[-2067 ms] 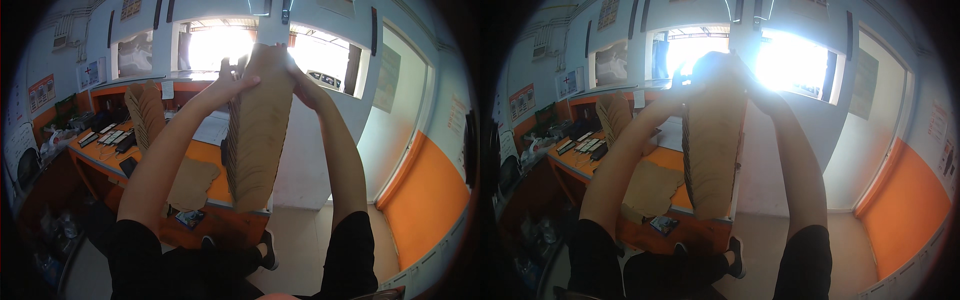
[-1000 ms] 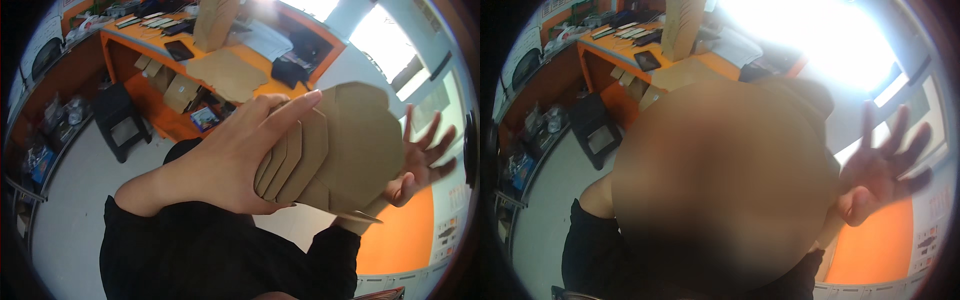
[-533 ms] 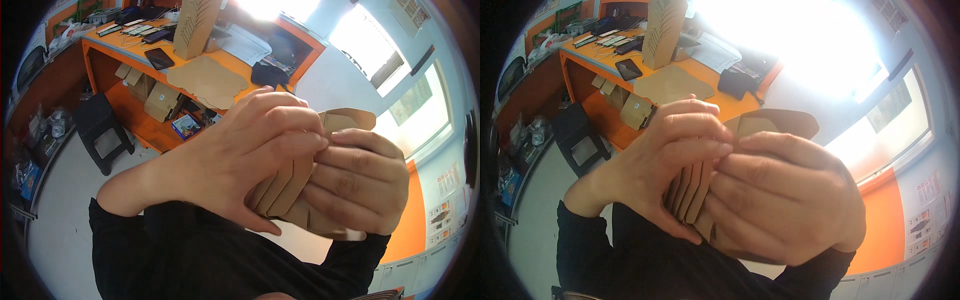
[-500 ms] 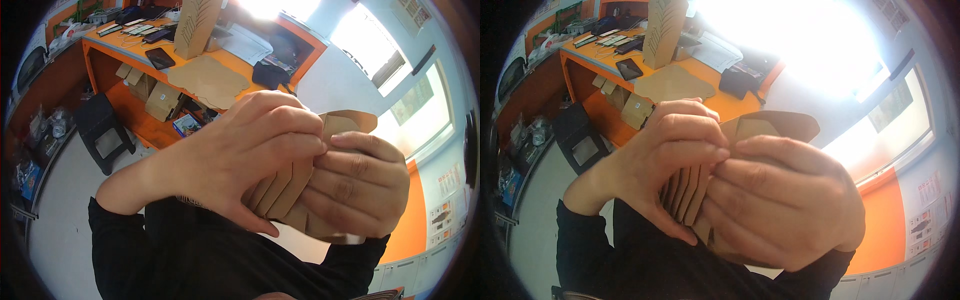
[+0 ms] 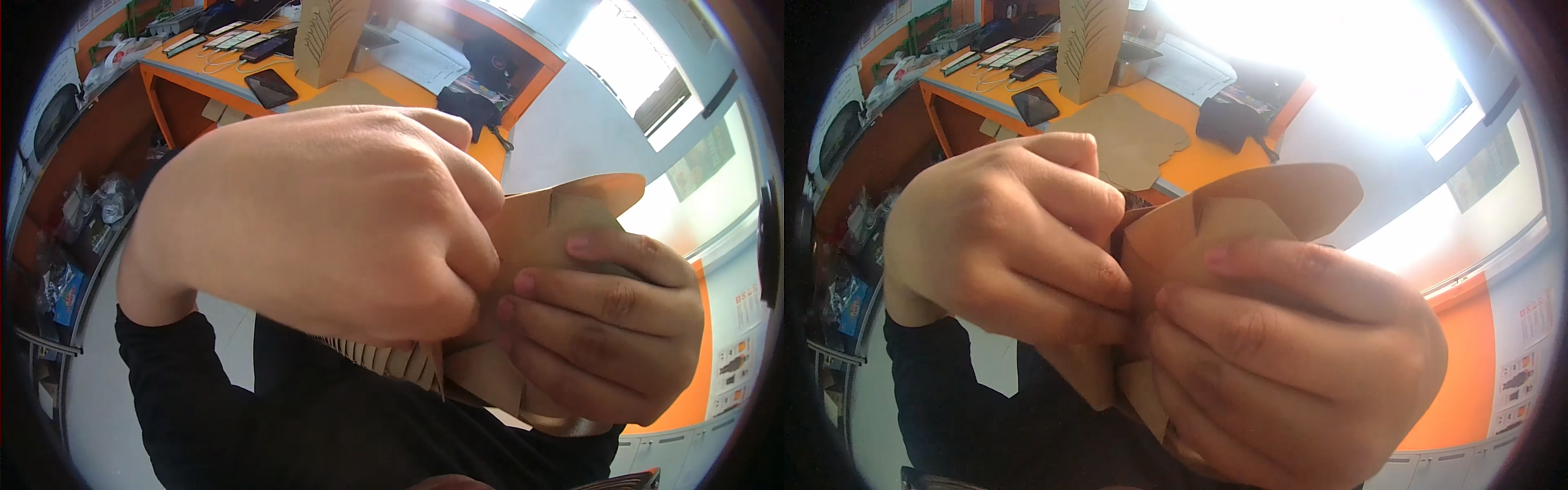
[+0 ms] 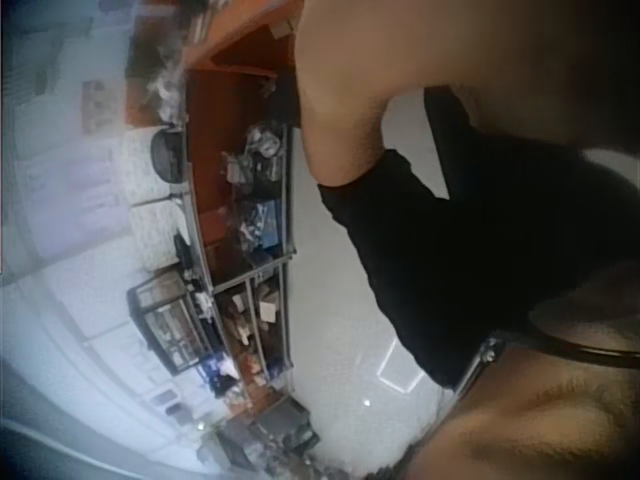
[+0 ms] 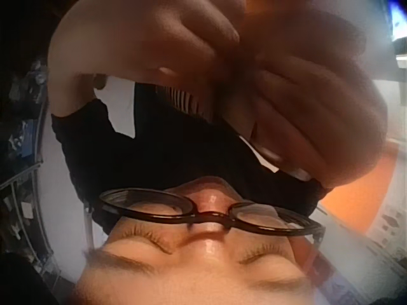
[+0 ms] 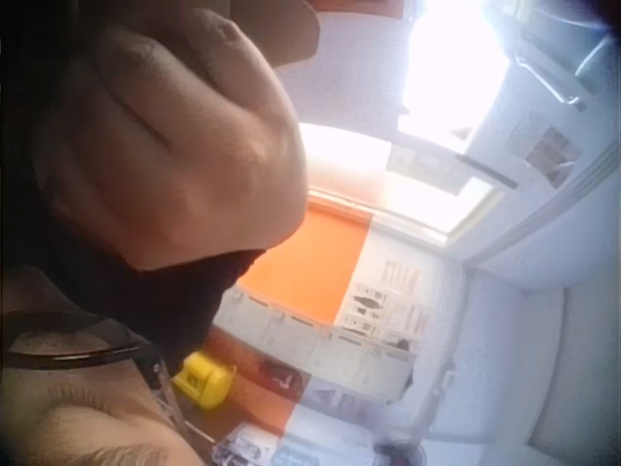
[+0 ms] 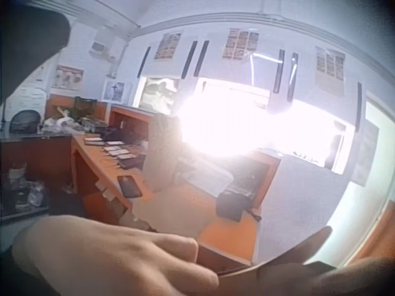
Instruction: The person sits at a desk and folds flat cardboard pieces into small boxes by hand. They repeatedly pick up a piece, fold the sides, and tuck the flaps to form a box, then place it on the desk. The person also handles a stack of larger, pre-cut cardboard pieces.
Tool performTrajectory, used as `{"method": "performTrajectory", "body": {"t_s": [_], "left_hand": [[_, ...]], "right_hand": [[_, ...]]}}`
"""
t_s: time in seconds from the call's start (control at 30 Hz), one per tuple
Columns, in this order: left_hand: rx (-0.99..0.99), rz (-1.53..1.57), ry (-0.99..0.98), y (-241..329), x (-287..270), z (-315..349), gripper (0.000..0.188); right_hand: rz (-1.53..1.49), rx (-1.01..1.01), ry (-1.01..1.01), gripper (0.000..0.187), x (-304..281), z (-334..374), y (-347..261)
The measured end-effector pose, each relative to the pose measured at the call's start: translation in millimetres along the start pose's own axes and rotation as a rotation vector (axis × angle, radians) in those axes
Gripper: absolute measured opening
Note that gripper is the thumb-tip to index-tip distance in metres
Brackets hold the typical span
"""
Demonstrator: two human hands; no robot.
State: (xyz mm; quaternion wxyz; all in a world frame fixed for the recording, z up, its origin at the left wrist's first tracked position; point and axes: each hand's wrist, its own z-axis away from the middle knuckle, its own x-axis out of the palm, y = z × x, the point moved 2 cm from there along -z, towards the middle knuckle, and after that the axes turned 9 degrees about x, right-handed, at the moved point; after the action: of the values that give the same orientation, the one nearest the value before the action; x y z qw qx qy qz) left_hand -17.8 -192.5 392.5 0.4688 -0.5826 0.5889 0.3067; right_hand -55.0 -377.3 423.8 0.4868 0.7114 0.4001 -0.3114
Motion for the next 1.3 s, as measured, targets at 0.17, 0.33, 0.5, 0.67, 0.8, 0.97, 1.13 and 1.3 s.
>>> {"method": "performTrajectory", "body": {"t_s": [0.17,0.33,0.5,0.67,0.8,0.97,1.13,1.3], "left_hand": [[-0.034,-0.048,-0.109,1,-7,-5,0.014],[-0.161,-0.109,-0.058,9,-7,-6,0.013],[-0.029,0.042,0.135,2,5,-15,0.012],[0.001,0.123,0.018,-6,2,6,0.01],[0.057,0.252,0.152,-14,4,11,0.01],[-0.189,0.318,0.367,-17,5,31,0.017],[-0.125,0.257,0.511,-38,7,52,0.027],[-0.183,0.453,0.658,-39,20,44,0.062]], "right_hand": [[0.057,0.021,-0.06,0.005,-7,-3,-6],[0.008,0.008,0.063,0.007,10,-8,-1],[-0.018,0.116,0.131,0.014,12,-4,-14],[-0.127,0.021,0.083,0.015,34,-4,-6],[-0.181,-0.029,-0.034,0.025,16,-4,-2],[-0.347,-0.008,0.105,0.048,-16,32,55],[-0.833,-0.018,0.485,0.041,52,32,80],[-1.179,0.042,0.922,0.026,103,22,66]]}}
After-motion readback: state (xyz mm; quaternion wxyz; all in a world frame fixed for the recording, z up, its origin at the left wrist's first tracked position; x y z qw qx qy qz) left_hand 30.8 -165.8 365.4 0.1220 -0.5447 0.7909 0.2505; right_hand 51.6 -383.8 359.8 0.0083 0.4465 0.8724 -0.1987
